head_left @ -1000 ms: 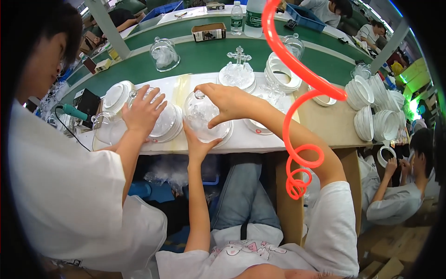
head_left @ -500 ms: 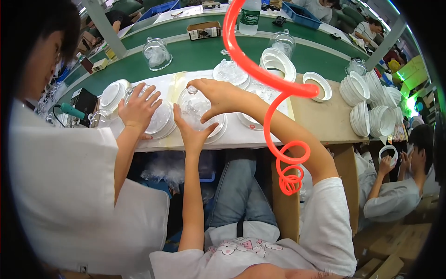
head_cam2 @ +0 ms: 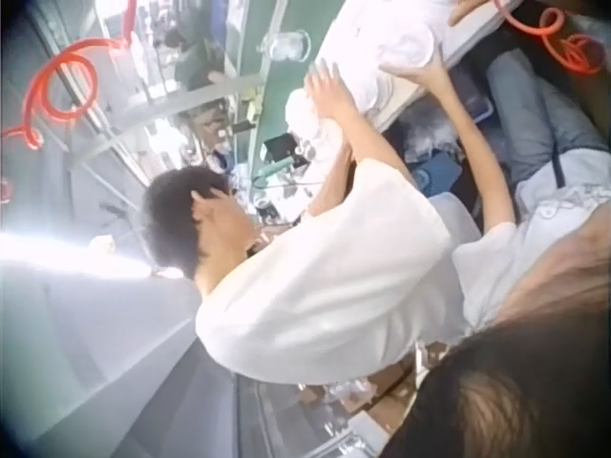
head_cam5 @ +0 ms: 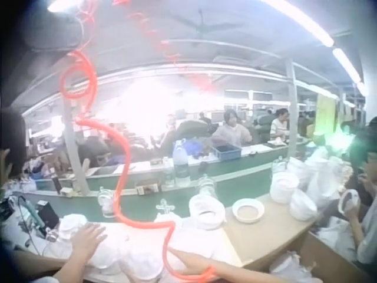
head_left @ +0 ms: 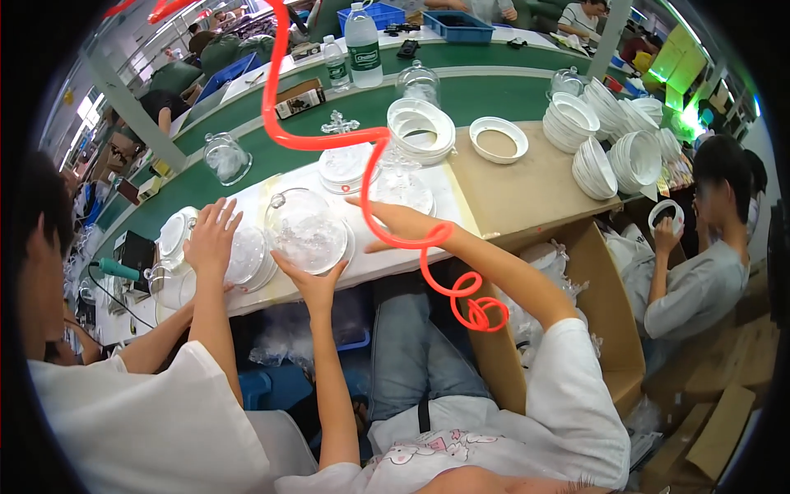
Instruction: Assembling decorative glass dome lights by placing internal components on bases and covering them with glass lids on a factory assembly line.
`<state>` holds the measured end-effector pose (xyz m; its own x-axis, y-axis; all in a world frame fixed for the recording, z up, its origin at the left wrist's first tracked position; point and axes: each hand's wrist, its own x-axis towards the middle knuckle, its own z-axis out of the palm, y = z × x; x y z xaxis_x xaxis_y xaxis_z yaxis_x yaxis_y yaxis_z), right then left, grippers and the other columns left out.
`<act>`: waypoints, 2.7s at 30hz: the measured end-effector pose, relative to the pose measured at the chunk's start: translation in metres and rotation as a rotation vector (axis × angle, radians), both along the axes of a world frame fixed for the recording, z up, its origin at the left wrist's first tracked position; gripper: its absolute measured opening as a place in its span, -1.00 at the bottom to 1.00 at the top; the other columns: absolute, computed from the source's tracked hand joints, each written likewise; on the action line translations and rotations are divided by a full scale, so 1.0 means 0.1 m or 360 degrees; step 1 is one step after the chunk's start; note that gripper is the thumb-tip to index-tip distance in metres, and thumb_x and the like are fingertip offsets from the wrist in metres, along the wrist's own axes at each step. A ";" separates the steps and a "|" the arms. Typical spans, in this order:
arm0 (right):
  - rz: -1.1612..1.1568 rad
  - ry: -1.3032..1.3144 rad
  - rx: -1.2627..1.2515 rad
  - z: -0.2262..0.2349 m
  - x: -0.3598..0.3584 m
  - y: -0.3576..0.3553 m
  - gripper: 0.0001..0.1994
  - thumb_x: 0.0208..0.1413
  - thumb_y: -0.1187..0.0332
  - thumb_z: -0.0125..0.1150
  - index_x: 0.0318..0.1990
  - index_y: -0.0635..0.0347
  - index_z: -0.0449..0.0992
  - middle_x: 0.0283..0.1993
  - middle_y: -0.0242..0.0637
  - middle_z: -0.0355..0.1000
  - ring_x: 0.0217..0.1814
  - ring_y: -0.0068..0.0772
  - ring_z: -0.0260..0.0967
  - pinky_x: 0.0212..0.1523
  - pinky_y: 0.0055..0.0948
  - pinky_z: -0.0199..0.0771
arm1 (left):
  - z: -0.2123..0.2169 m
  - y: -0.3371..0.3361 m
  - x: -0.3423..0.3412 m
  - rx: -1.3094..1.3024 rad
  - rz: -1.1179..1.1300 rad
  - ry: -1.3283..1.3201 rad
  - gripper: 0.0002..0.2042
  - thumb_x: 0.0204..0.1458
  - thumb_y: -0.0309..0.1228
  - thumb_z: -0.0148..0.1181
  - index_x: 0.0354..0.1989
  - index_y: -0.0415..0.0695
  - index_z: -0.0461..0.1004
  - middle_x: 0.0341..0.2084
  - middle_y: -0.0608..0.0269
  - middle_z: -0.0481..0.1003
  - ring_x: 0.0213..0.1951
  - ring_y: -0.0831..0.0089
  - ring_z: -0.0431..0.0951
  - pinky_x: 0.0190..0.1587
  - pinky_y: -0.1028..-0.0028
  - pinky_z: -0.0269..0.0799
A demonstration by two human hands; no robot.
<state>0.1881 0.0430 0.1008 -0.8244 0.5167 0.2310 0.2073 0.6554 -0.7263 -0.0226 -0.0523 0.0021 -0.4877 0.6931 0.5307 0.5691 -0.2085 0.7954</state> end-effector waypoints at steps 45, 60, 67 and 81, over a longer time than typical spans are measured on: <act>-0.2012 0.0936 -0.1078 -1.83 2.19 -2.36 -0.79 0.11 0.44 0.09 -0.12 0.33 0.45 -0.24 -0.22 0.50 -0.17 -0.49 0.45 -0.10 -0.57 0.39 | -0.07 0.37 0.15 -0.0132 0.0539 0.0521 0.07 -0.32 -0.20 0.43 0.29 -0.29 -0.23 0.20 -0.30 0.01 0.24 -0.10 0.04 0.23 0.18 0.01; -0.2119 0.0924 -0.1024 -2.03 2.31 -2.42 -0.82 0.11 0.44 0.09 -0.15 0.30 0.47 -0.28 -0.29 0.50 -0.20 -0.54 0.44 -0.17 -0.62 0.37 | -0.81 -0.44 0.20 -0.0319 0.0458 0.1081 -0.43 0.00 -0.43 0.02 0.23 -0.27 0.05 0.22 -0.11 0.06 0.27 -0.05 0.01 0.26 0.02 -0.16; -0.2052 0.0636 -0.0834 -1.79 2.04 -2.06 -0.83 0.09 0.42 0.10 -0.18 0.28 0.49 -0.33 -0.28 0.52 -0.25 -0.56 0.45 -0.22 -0.59 0.39 | -1.05 -0.55 0.23 -0.0187 0.0436 0.1084 -0.41 -0.07 -0.54 -0.04 0.23 -0.22 0.06 0.25 -0.07 0.02 0.27 -0.07 -0.01 0.23 0.02 -0.07; -0.1617 0.0466 -0.0132 -0.41 1.84 -0.80 -0.85 0.04 0.47 0.12 -0.23 0.27 0.51 -0.29 -0.26 0.51 -0.28 -0.44 0.47 -0.23 -0.52 0.41 | -0.98 -0.52 0.28 -0.0159 0.0483 0.1069 -0.44 -0.09 -0.59 -0.03 0.19 -0.23 0.10 0.20 -0.08 0.05 0.23 -0.14 0.03 0.21 0.06 0.05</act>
<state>0.3716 -0.0373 0.0599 0.0858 0.9552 0.2833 0.4396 0.2189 -0.8711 0.0054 -0.1039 -0.0964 -0.2584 0.6400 0.7236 0.9606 0.0906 0.2629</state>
